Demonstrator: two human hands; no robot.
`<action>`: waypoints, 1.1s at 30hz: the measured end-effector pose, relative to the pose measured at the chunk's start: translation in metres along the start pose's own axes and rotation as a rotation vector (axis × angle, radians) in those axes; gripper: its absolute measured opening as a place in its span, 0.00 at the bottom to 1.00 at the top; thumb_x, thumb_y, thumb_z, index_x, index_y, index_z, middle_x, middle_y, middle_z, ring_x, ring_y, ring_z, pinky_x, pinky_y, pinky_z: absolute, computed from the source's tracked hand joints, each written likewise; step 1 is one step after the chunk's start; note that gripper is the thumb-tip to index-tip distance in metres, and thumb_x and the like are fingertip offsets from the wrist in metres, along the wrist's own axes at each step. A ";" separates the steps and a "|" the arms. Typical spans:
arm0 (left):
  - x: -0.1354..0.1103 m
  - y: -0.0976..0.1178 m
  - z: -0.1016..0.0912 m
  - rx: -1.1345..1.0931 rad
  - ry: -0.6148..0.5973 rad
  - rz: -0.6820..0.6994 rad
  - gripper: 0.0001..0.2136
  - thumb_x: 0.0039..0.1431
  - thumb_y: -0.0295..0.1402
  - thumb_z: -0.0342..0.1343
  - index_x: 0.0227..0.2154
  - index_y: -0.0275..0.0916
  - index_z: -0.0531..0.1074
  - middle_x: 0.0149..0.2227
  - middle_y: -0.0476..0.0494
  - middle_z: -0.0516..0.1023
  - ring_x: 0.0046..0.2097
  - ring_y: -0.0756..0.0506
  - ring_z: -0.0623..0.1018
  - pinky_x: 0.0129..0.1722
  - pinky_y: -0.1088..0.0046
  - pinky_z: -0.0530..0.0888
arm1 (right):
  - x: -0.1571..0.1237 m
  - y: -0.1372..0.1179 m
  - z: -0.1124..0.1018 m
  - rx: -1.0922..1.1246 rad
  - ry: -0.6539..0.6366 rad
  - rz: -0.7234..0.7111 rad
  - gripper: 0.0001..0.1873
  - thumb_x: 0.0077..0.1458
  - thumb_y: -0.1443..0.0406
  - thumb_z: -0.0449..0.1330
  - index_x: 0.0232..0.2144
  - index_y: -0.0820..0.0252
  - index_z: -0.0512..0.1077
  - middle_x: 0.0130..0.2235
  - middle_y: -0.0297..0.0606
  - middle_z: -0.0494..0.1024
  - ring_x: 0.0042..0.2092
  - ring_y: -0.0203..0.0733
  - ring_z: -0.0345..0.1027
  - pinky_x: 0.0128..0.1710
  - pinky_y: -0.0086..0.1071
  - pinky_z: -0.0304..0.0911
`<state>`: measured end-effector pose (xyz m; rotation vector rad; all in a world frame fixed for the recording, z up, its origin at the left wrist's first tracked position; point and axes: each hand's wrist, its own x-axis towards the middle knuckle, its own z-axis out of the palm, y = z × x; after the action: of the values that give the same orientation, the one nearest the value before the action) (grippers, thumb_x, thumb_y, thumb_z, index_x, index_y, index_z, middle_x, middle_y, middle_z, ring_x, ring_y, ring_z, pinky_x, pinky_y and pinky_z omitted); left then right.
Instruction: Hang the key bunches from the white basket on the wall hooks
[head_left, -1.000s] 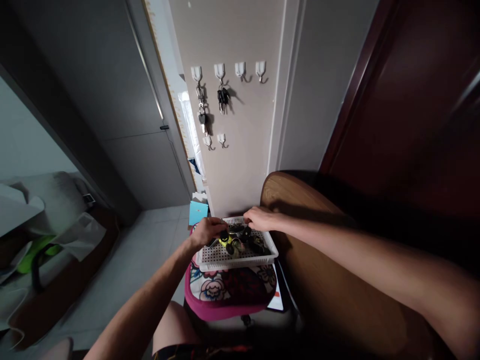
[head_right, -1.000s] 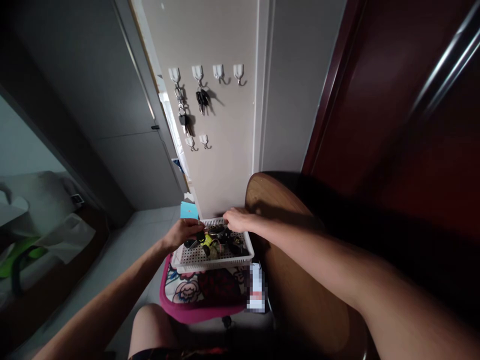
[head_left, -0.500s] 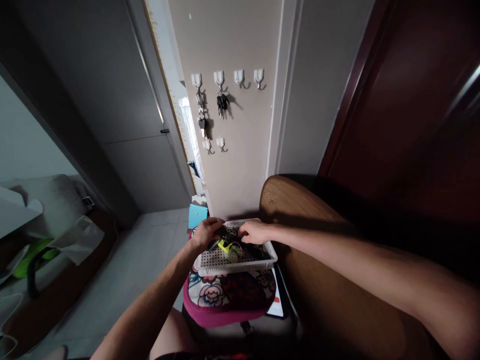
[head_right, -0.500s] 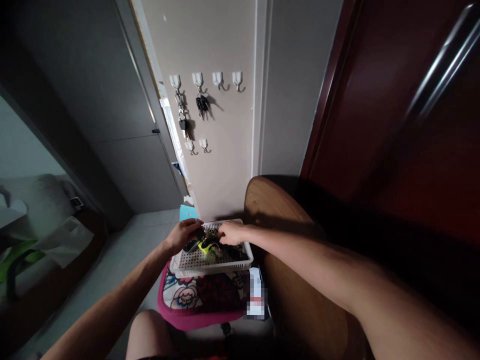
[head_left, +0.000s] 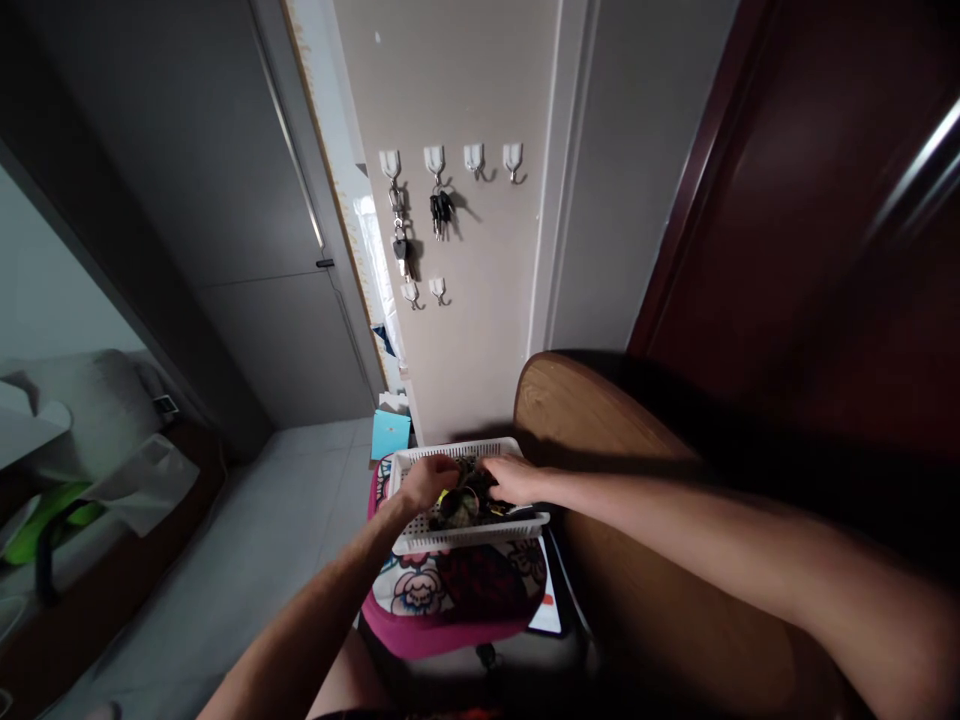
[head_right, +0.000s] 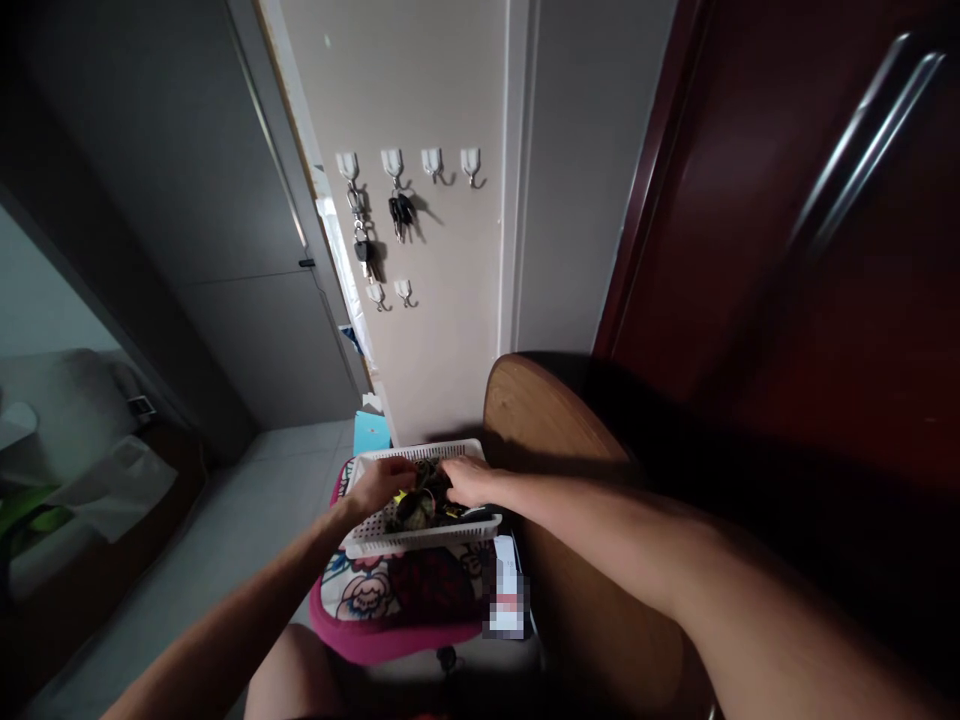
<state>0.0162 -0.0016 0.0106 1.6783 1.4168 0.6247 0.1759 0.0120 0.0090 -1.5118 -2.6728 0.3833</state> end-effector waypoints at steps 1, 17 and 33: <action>0.000 0.000 0.003 0.056 -0.008 0.009 0.09 0.40 0.25 0.45 0.25 0.32 0.67 0.20 0.51 0.68 0.21 0.56 0.65 0.21 0.81 0.62 | -0.001 0.000 0.002 0.000 -0.013 -0.005 0.17 0.35 0.67 0.52 0.33 0.60 0.64 0.35 0.39 0.69 0.36 0.40 0.61 0.28 0.26 0.53; 0.009 0.010 0.007 0.062 0.224 0.197 0.17 0.41 0.23 0.45 0.38 0.35 0.61 0.35 0.45 0.68 0.33 0.52 0.68 0.33 0.78 0.65 | 0.019 -0.007 -0.059 0.388 0.125 -0.003 0.12 0.35 0.71 0.46 0.24 0.64 0.67 0.20 0.31 0.69 0.20 0.28 0.56 0.19 0.21 0.50; 0.019 0.001 0.010 0.486 -0.019 0.180 0.16 0.37 0.21 0.43 0.31 0.38 0.68 0.31 0.49 0.72 0.33 0.50 0.69 0.34 0.78 0.64 | 0.002 0.000 -0.007 0.001 -0.070 -0.086 0.15 0.35 0.68 0.51 0.31 0.59 0.65 0.32 0.39 0.70 0.33 0.40 0.61 0.27 0.26 0.53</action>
<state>0.0296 0.0138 0.0036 2.2035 1.4942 0.3742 0.1764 0.0148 0.0153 -1.4034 -2.7787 0.4409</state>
